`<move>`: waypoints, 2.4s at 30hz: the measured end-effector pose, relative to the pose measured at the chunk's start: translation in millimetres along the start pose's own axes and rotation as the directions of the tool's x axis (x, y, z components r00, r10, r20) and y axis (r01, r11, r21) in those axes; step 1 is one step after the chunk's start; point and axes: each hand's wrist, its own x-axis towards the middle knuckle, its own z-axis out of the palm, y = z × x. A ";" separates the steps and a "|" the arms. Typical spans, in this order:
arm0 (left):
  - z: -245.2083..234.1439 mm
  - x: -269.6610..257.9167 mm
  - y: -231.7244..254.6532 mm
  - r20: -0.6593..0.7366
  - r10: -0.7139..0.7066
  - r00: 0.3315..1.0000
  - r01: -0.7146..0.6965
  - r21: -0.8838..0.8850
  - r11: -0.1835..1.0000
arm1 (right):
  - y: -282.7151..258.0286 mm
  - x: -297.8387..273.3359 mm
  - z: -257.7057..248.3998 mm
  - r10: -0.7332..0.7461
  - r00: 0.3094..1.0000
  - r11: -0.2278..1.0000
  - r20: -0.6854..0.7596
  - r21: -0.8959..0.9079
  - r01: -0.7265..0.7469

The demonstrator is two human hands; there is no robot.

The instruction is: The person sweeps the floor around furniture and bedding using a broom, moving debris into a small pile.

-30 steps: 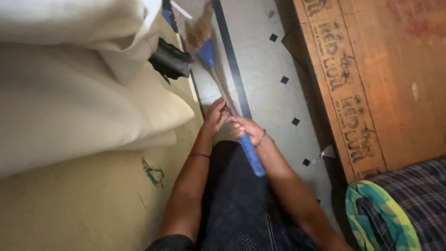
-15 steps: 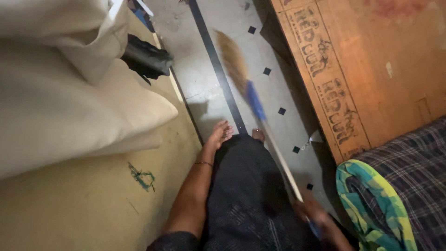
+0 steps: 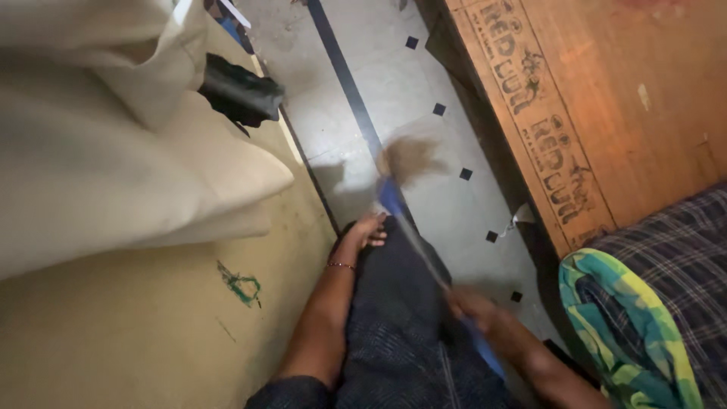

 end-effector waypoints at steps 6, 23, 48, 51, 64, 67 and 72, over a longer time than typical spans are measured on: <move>-15.2 12.0 18.5 0.066 0.174 0.983 -0.147 -0.293 0.945 | -41.2 159.7 31.4 0.203 0.961 0.643 0.188 0.715 -0.276; 29.0 -3.8 9.9 0.107 0.085 0.991 -0.082 -0.033 0.996 | -10.6 -41.1 -14.9 0.415 0.840 0.661 -0.351 0.750 -0.013; -22.7 -2.7 94.8 -0.055 0.235 0.971 -0.234 -0.442 0.866 | -127.1 313.9 -117.8 0.460 0.843 0.818 -0.280 0.503 -0.280; -21.1 2.8 116.5 -0.062 0.226 0.972 -0.230 -0.441 0.868 | -147.7 302.8 -150.7 0.549 0.766 0.832 -0.335 0.133 -0.538; 7.9 43.9 240.2 -0.118 0.225 0.967 -0.254 -0.463 0.849 | -177.3 367.1 -164.8 0.467 0.866 0.696 -0.180 0.679 -0.234; 25.2 49.6 268.1 -0.076 0.229 0.970 -0.236 -0.501 0.833 | -215.5 401.9 -214.5 0.587 0.808 0.440 0.042 0.822 -0.362; 38.2 43.2 307.0 -0.028 0.293 0.956 -0.262 -0.531 0.806 | -216.7 401.7 -220.3 0.400 0.755 0.855 -0.520 0.507 -0.104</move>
